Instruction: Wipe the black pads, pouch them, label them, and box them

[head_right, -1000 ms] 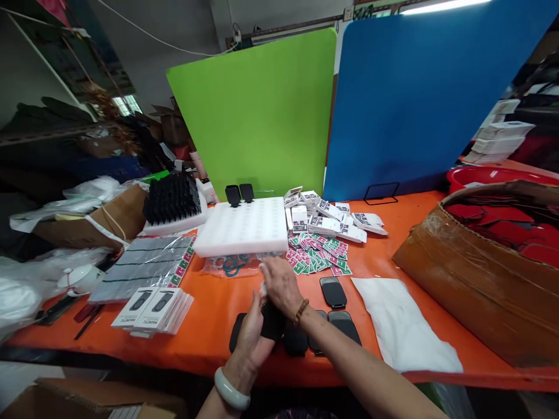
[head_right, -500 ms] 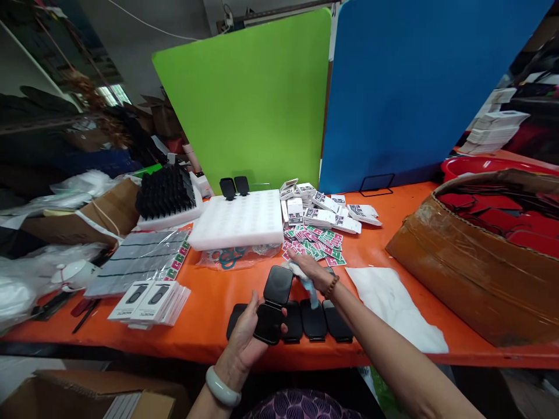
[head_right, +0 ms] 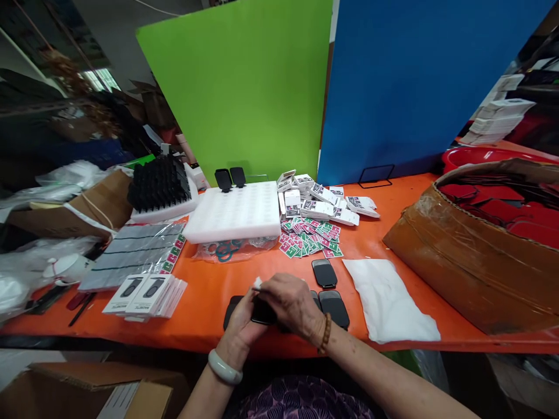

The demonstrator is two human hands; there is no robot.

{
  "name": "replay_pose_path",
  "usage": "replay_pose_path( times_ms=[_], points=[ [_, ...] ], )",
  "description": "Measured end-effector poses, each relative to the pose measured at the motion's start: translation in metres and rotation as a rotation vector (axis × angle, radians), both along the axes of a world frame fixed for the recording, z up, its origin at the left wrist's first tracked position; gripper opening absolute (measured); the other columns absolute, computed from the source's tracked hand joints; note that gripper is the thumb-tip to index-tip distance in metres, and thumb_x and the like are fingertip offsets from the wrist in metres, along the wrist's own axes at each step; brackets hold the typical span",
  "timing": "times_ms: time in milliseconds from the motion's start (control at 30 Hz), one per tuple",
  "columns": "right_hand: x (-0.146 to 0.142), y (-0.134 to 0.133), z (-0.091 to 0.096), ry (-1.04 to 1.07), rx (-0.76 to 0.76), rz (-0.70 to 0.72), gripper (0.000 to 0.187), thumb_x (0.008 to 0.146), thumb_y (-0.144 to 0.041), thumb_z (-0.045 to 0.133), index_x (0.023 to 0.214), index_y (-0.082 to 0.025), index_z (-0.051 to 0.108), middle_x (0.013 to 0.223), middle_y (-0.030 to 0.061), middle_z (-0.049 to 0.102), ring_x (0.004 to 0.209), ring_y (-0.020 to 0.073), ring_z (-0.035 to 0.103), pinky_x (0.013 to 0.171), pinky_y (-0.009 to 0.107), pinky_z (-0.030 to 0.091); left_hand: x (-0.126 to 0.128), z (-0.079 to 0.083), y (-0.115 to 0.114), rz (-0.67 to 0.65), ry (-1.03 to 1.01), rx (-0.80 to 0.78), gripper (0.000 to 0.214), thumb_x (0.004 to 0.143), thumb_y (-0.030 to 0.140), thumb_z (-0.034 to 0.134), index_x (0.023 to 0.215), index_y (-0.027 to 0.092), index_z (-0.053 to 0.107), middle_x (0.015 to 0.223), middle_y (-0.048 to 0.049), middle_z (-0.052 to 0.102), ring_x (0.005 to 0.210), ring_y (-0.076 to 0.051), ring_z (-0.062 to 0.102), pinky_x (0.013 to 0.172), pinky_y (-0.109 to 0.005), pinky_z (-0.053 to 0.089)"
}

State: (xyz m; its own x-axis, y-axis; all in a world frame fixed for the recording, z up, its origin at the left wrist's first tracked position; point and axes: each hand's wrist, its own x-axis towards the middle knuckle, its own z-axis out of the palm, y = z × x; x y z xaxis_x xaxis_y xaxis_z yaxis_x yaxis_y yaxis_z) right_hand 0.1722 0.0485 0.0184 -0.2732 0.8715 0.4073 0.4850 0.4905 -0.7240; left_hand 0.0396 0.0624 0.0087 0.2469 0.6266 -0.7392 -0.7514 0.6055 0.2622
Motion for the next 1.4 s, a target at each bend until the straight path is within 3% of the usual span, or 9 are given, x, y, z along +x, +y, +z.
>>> replay_pose_path(
  times_ms=[233, 333, 433, 567, 667, 767, 1133, 1267, 1400],
  points=[
    [-0.015, -0.038, -0.014, -0.21, 0.07, 0.127, 0.031, 0.089, -0.011, 0.045, 0.117, -0.018, 0.057, 0.104, 0.011, 0.065, 0.086, 0.0198, 0.062, 0.071, 0.029, 0.05, -0.014, -0.001, 0.007, -0.035, -0.04, -0.028, 0.046, 0.096, 0.033, 0.032, 0.062, 0.014, 0.054, 0.066, -0.011, 0.065, 0.065, -0.02, 0.065, 0.064, -0.033, 0.054],
    [-0.002, -0.024, -0.009, -0.047, -0.006, 0.132, 0.027, 0.091, -0.016, 0.045, 0.112, -0.019, 0.06, 0.1, 0.0095, 0.066, 0.087, 0.0192, 0.062, 0.075, 0.03, 0.05, -0.01, 0.001, 0.004, -0.064, -0.077, -0.003, 0.037, 0.095, 0.022, 0.037, 0.064, 0.013, 0.056, 0.063, -0.0069, 0.063, 0.062, -0.016, 0.063, 0.065, -0.029, 0.053],
    [0.026, 0.011, 0.001, 0.161, -0.27, 0.053, 0.019, 0.087, -0.024, 0.054, 0.103, -0.019, 0.064, 0.096, 0.0061, 0.068, 0.089, 0.0187, 0.062, 0.081, 0.03, 0.049, -0.009, 0.003, 0.003, -0.144, -0.06, 0.117, 0.024, 0.092, 0.022, 0.045, 0.078, 0.013, 0.062, 0.074, -0.0059, 0.066, 0.068, -0.015, 0.063, 0.072, -0.031, 0.052],
    [0.074, 0.066, -0.001, 0.218, -0.67, 0.069, 0.024, 0.073, -0.033, 0.068, 0.091, -0.018, 0.066, 0.085, 0.0021, 0.068, 0.076, 0.0163, 0.061, 0.07, 0.027, 0.048, -0.017, -0.002, 0.01, -0.206, 0.348, 0.414, 0.016, 0.083, 0.031, 0.062, 0.089, 0.017, 0.062, 0.099, -0.0057, 0.065, 0.086, -0.015, 0.062, 0.08, -0.027, 0.047],
    [0.099, 0.094, -0.012, 0.073, -0.78, 0.099, 0.03, 0.068, -0.036, 0.068, 0.09, -0.016, 0.066, 0.079, 0.0011, 0.066, 0.07, 0.0148, 0.06, 0.064, 0.025, 0.046, -0.026, -0.008, 0.024, -0.276, 0.792, 0.632, 0.029, 0.082, 0.043, 0.058, 0.095, 0.018, 0.059, 0.107, -0.0081, 0.062, 0.092, -0.016, 0.06, 0.082, -0.028, 0.046],
    [0.106, 0.107, -0.022, -0.107, -0.782, 0.096, 0.027, 0.065, -0.033, 0.068, 0.086, -0.016, 0.066, 0.075, 0.0004, 0.065, 0.069, 0.015, 0.059, 0.061, 0.024, 0.045, -0.03, -0.012, 0.039, -0.356, 1.035, 0.746, 0.031, 0.082, 0.045, 0.054, 0.095, 0.017, 0.058, 0.103, -0.0104, 0.063, 0.093, -0.019, 0.059, 0.084, -0.033, 0.046],
    [0.1, 0.097, -0.038, -0.516, -0.553, -0.2, 0.025, 0.071, -0.034, 0.072, 0.089, -0.018, 0.066, 0.083, 0.0082, 0.068, 0.082, 0.0241, 0.059, 0.062, 0.026, 0.034, -0.014, -0.012, 0.059, -0.396, 1.312, 0.962, 0.015, 0.077, 0.026, 0.058, 0.091, 0.021, 0.06, 0.103, -0.0107, 0.061, 0.106, -0.028, 0.052, 0.098, -0.045, 0.037],
    [0.098, 0.11, -0.012, -0.559, -0.443, -0.216, 0.015, 0.079, -0.034, 0.063, 0.077, -0.02, 0.065, 0.073, 0.0061, 0.066, 0.075, 0.0216, 0.058, 0.059, 0.027, 0.031, -0.023, -0.001, 0.081, -0.285, 1.417, 1.058, 0.018, 0.077, 0.025, 0.061, 0.096, 0.023, 0.059, 0.108, -0.0112, 0.06, 0.112, -0.029, 0.05, 0.104, -0.042, 0.034],
    [0.085, 0.158, 0.038, -0.435, -0.3, -0.223, 0.028, 0.08, -0.044, 0.059, 0.068, -0.02, 0.064, 0.062, 0.0036, 0.061, 0.063, 0.0186, 0.054, 0.055, 0.028, 0.032, -0.038, 0.007, 0.122, -0.16, 1.499, 1.088, 0.02, 0.076, 0.022, 0.062, 0.096, 0.023, 0.06, 0.116, -0.0126, 0.06, 0.121, -0.031, 0.047, 0.109, -0.043, 0.027]
  ],
)
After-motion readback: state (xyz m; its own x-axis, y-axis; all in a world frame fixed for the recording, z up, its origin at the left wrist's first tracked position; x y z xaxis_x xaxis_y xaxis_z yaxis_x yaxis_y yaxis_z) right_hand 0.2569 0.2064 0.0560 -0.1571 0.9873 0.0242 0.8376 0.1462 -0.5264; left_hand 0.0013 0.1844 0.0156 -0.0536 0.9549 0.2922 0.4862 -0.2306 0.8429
